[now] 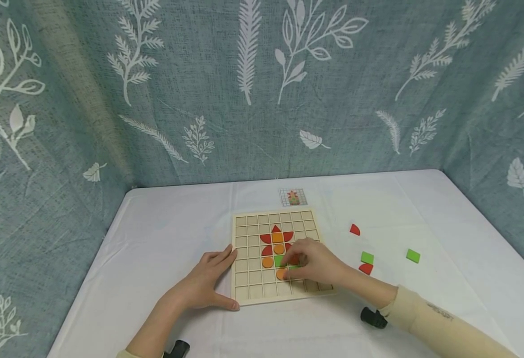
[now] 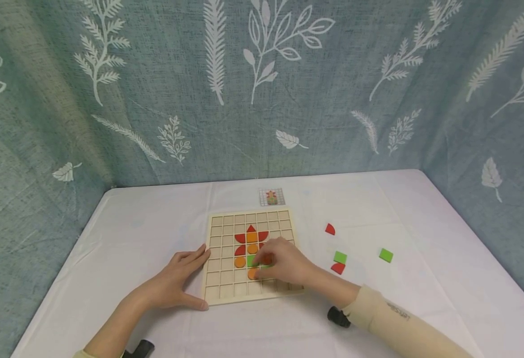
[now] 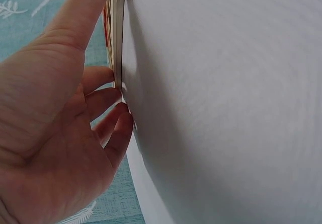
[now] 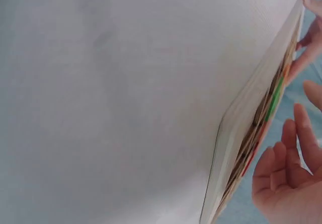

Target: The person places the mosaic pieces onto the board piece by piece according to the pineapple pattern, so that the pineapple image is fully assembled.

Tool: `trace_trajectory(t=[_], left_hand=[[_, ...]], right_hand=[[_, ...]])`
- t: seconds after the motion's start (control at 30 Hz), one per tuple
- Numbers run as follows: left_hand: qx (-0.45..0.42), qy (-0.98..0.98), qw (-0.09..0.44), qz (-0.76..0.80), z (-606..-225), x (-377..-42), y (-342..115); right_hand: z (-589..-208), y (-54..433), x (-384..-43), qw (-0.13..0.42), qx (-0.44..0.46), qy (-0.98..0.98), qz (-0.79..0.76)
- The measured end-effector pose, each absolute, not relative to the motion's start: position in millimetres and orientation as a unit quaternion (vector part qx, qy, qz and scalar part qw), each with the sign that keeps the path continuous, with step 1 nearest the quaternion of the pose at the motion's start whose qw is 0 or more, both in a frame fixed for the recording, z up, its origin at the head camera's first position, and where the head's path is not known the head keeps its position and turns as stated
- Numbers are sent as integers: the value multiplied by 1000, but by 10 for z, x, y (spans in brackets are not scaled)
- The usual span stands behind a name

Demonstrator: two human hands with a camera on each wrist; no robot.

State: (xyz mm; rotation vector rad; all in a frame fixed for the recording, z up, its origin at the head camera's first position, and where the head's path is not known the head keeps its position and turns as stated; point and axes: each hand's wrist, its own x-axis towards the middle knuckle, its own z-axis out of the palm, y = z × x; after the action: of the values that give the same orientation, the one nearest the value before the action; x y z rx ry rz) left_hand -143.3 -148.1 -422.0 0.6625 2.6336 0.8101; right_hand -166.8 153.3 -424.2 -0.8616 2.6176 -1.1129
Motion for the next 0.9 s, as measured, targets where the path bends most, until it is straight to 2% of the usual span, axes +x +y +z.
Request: trace_trajectory(t=[0.13,0.5,0.9], left_hand=[[230,918,153,283,-4220,-1430,-1477],[229,919,156,280,-4227,-1423,-1474],[230,919,152,281,-4249,-1430,-1475]], right_hand=[[-4220,1636,-1668,87,-266,864,-418],[-4211,2054,-1650,113,-116,842,-514],[-4179,2542,-1562,127,-52,842,-521]])
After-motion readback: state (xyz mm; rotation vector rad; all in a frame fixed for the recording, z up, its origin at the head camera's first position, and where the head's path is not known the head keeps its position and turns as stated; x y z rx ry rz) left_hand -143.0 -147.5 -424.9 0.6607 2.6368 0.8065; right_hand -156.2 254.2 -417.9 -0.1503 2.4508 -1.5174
